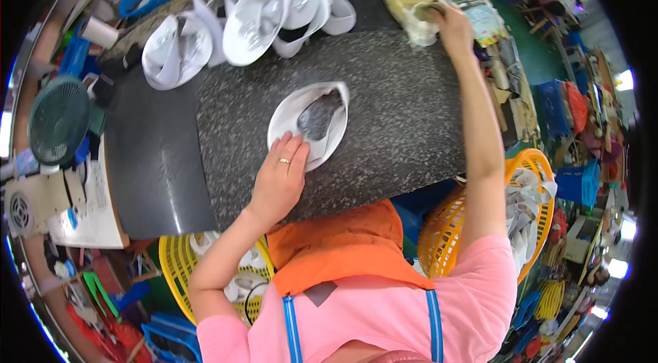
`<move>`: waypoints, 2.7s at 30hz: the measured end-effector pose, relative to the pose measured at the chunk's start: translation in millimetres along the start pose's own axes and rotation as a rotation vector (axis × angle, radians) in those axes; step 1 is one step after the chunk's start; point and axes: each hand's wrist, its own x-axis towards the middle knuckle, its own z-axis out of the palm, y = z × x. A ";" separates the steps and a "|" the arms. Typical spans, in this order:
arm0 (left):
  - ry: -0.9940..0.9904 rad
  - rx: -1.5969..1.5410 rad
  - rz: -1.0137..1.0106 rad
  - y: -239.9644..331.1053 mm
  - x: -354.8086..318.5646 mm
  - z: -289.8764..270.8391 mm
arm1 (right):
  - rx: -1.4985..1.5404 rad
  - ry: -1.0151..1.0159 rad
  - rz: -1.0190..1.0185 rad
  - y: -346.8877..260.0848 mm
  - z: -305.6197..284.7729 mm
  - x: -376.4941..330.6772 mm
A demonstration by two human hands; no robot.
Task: The person applies glue to the interior and edges of several white shoe components one at a time using a brush. After applying the adhesive, the person places each component back into a yellow basket on the floor.
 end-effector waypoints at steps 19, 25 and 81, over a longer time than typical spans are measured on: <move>0.209 0.120 0.202 -14.0 -28.8 4.2 | 0.748 -0.466 -0.267 -249.6 -32.0 -112.0; 0.221 0.111 0.163 -13.9 -33.3 10.3 | 0.667 -0.564 -0.423 -256.3 -36.0 -115.5; -0.015 -1.035 -0.703 -68.4 57.7 -96.5 | 0.818 -0.646 -0.359 -253.4 -25.0 -100.7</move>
